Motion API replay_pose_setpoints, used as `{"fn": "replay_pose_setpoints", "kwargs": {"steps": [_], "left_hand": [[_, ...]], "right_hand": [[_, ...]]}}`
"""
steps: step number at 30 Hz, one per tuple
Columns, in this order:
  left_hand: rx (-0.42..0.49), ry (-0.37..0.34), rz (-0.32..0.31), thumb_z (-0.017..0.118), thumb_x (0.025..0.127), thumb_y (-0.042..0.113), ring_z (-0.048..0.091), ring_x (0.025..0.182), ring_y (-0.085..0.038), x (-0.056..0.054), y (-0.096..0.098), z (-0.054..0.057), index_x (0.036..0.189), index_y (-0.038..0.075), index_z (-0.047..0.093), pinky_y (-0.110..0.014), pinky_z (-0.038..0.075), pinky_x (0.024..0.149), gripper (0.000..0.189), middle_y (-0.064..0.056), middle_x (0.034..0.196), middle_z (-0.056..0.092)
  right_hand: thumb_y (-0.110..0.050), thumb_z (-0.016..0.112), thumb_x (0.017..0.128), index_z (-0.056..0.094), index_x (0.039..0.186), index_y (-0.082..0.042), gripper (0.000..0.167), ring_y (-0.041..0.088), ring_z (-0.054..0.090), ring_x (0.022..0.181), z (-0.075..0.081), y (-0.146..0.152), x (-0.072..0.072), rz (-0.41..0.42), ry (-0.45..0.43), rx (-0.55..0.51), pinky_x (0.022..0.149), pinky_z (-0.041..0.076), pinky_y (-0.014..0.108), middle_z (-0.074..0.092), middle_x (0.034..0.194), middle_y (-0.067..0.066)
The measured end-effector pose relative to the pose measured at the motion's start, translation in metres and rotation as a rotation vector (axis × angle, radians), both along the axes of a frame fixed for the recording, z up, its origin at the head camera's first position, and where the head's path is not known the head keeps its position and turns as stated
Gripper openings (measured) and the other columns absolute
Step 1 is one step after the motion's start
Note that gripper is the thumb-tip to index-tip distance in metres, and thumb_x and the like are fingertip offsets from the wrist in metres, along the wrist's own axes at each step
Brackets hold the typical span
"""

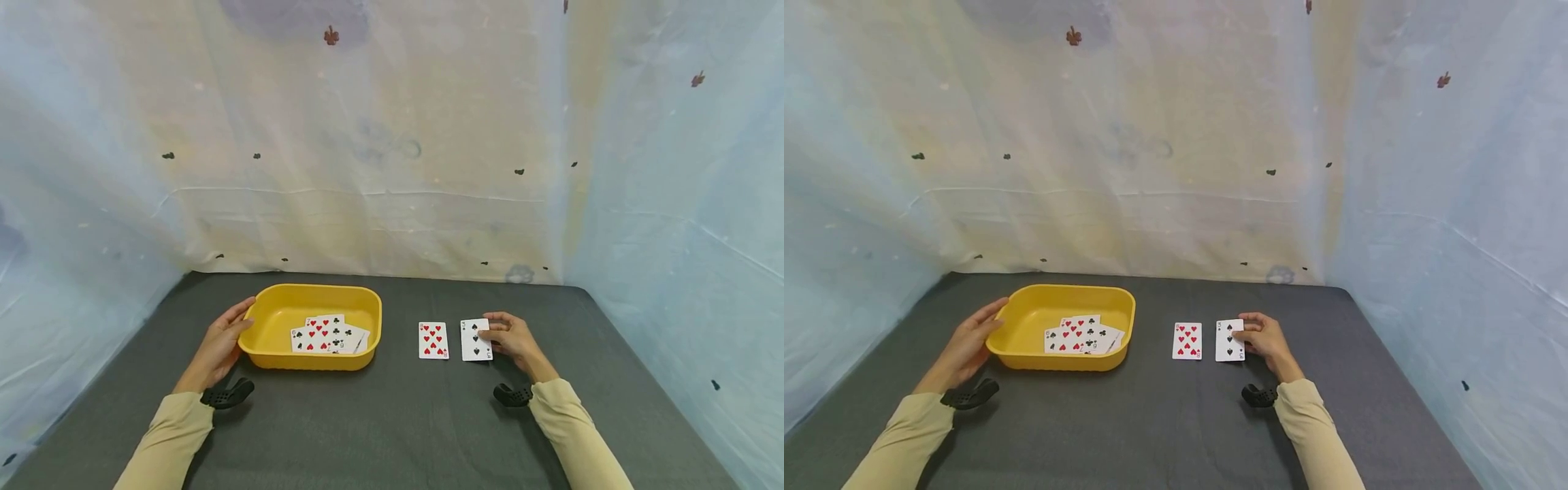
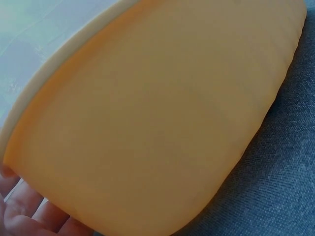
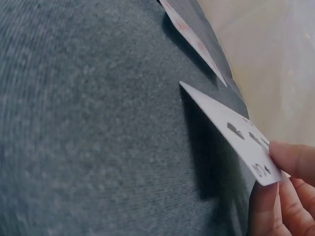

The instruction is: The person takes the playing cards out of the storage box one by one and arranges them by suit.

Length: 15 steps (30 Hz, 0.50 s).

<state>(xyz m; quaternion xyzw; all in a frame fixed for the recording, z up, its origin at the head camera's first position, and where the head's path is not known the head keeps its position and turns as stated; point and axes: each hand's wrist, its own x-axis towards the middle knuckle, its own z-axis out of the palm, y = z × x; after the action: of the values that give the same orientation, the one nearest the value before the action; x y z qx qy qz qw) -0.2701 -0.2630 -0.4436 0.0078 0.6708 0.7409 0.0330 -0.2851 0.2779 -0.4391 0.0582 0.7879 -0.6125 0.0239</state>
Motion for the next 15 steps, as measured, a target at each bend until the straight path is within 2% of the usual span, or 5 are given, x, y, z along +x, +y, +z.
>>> {"fn": "replay_pose_setpoints", "kwargs": {"steps": [7,12,15], "left_hand": [[-0.011,-0.012,0.004,0.040,0.105,0.012,0.016,0.144,-0.029,-0.0011,0.0006,0.0011,0.157,0.011,0.015,-0.030,0.040,0.101,0.057,-0.011,0.161,0.006],[-0.017,-0.017,0.008,0.041,0.105,0.014,0.018,0.143,-0.030,-0.0004,-0.0005,0.0009,0.157,0.012,0.017,-0.026,0.044,0.097,0.057,-0.011,0.161,0.007],[-0.014,-0.019,0.012,0.042,0.105,0.014,0.018,0.143,-0.030,-0.0004,0.0002,0.0010,0.157,0.012,0.018,-0.027,0.043,0.098,0.057,-0.011,0.161,0.007]], "right_hand": [[0.001,0.074,0.083,0.054,0.128,0.008,0.050,0.012,0.063,0.080,-0.0037,0.0010,0.0006,0.003,0.028,0.073,0.067,0.056,0.030,0.066,0.105,0.016],[0.001,0.075,0.082,0.056,0.126,0.009,0.048,0.012,0.064,0.079,-0.0046,0.0009,0.0005,0.002,0.051,0.134,0.068,0.057,0.031,0.067,0.097,0.010],[-0.001,0.076,0.082,0.058,0.125,0.008,0.047,0.013,0.063,0.080,-0.0046,0.0006,0.0006,-0.009,0.061,0.189,0.069,0.057,0.032,0.066,0.097,0.010]]}}
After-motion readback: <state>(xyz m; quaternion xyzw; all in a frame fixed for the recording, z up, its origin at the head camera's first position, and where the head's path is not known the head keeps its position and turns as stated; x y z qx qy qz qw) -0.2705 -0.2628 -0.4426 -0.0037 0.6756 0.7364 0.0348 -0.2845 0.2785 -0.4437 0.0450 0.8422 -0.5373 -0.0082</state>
